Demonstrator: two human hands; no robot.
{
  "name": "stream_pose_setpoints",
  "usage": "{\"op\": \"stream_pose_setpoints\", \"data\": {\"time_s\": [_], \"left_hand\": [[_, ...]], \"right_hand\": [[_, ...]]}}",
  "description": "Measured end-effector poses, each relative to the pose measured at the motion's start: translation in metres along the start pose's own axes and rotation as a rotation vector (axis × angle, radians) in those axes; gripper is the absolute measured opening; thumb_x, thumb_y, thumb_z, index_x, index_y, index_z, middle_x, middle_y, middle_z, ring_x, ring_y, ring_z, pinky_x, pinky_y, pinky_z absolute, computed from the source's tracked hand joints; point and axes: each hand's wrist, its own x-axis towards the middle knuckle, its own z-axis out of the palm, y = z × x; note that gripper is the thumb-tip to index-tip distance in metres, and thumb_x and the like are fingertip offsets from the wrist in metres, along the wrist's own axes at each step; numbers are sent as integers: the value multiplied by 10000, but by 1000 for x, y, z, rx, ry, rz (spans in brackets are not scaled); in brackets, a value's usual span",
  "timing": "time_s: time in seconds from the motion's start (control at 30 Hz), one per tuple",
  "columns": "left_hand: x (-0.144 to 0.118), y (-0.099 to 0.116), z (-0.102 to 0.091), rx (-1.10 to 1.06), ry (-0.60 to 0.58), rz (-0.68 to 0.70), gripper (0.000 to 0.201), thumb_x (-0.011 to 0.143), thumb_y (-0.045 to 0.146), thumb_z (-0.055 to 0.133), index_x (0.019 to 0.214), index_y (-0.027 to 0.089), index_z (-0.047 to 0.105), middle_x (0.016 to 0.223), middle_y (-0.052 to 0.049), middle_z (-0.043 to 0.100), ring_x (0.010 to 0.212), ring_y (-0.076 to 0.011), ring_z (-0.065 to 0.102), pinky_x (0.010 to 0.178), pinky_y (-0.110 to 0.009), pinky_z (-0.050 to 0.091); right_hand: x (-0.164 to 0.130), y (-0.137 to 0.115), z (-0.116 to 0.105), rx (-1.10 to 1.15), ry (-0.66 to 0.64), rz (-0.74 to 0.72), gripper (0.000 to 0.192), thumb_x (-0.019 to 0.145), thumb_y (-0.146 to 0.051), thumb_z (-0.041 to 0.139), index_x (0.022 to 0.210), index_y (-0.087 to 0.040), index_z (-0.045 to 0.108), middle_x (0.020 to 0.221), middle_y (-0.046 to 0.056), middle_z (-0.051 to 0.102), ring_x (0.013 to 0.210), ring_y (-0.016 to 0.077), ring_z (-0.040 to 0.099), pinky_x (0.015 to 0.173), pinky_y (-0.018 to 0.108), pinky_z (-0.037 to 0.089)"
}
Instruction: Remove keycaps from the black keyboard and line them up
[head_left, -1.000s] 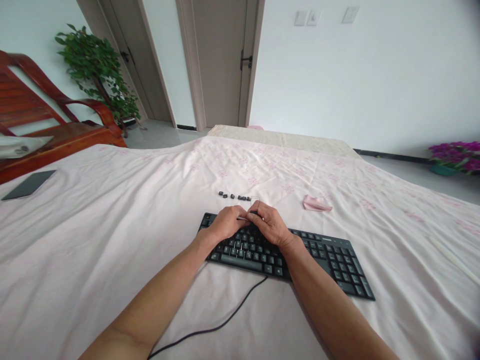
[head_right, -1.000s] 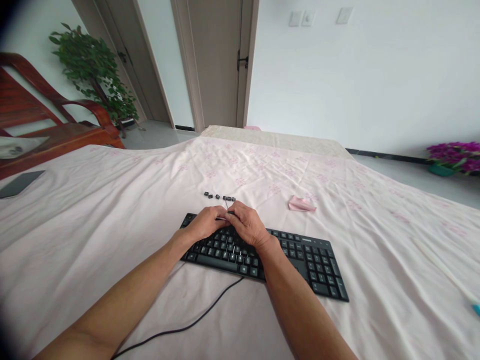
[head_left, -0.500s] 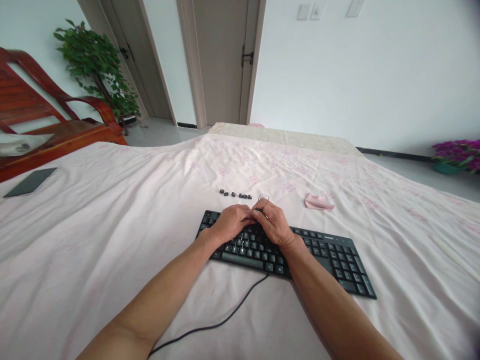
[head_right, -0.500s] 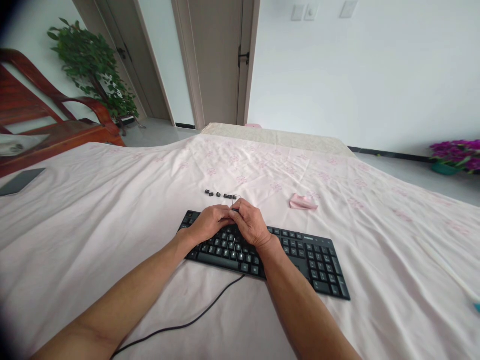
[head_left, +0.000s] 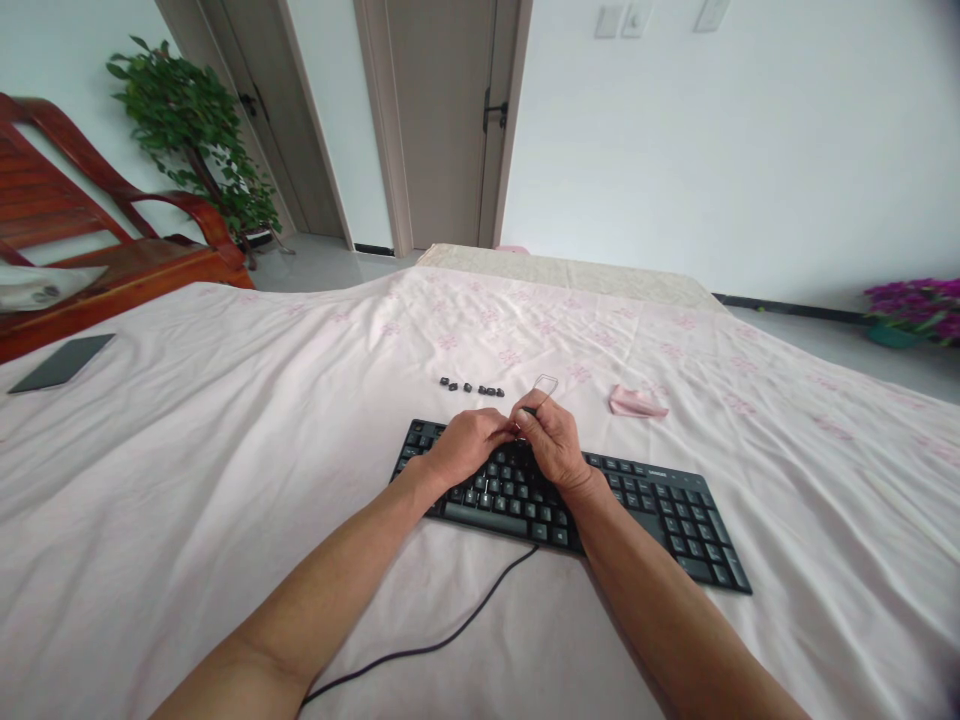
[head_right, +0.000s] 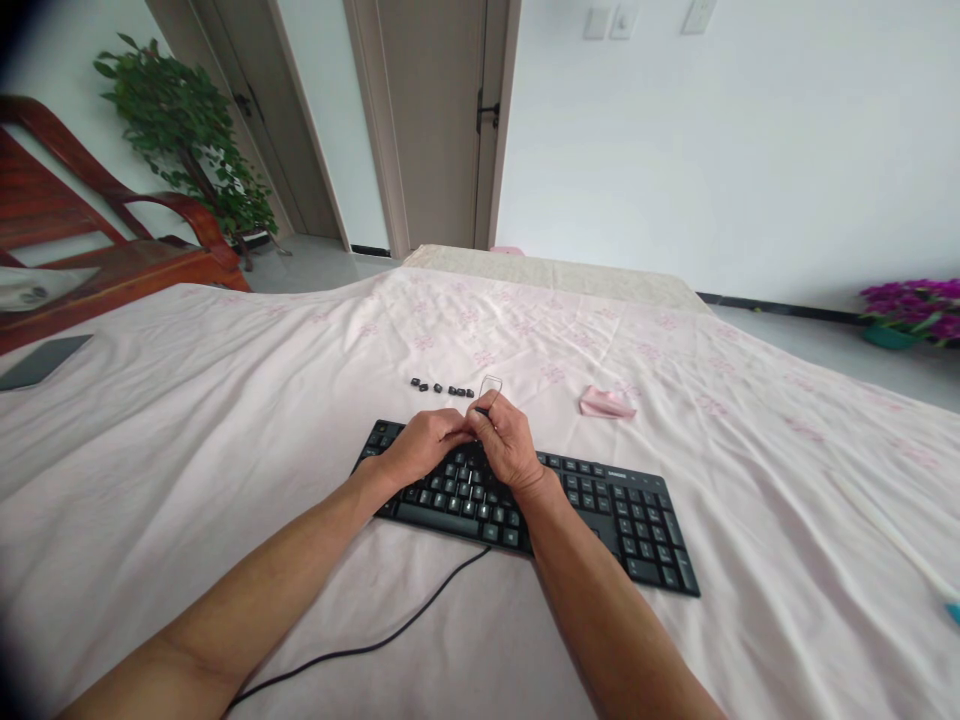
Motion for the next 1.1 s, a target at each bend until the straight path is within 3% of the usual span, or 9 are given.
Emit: {"op": "stream_pose_setpoints", "data": {"time_s": [0.17,0.3,0.5,0.7,0.83,0.93,1.1], "left_hand": [[1,-2,-1,-103,-8,1,167,855,211,639,1006,194,708,998,-22,719,939,-163,654,864,-258,481],[1,-4,0,-117,18,-25,169,811,174,674,972,187,727,975,-23,734,915,-168,668,865,-273,493],[4,3,-4,-141,104,-85,243,791,118,656,1010,195,726,1000,-26,737,891,-159,674,873,-279,516],[12,-3,0,-176,22,-185,286,729,103,684,996,193,728,906,-15,747,846,-161,684,833,-271,527],[21,-11,3,-148,25,-215,359,718,124,698,1069,197,713,856,-16,739,794,-157,680,800,-269,527],[31,-16,5,-44,68,-231,269,744,188,703,1011,208,734,881,-30,745,831,-178,679,805,-288,518],[56,-17,8,108,59,-136,148,764,183,685,897,214,743,873,-18,746,837,-183,669,802,-286,497]], "right_hand": [[1,3,1,-13,16,42,271,974,-388,437,842,-207,589,804,30,579,737,164,574,684,305,487],[1,3,2,-2,1,-7,249,966,-369,459,845,-208,605,802,33,578,753,170,577,712,321,495],[0,-2,3,21,155,-2,216,956,-338,483,884,-203,635,852,47,598,749,171,585,695,331,509],[1,-1,4,27,117,-14,191,950,-326,499,899,-211,643,841,42,590,762,171,581,707,334,516],[3,2,2,29,326,53,199,952,-345,490,926,-211,635,888,48,581,702,152,566,594,297,508],[5,3,1,39,478,78,206,953,-351,484,958,-210,633,921,47,569,655,131,553,555,283,503],[8,7,1,97,542,132,207,945,-365,497,988,-214,631,874,27,576,651,123,561,565,269,512]]}}
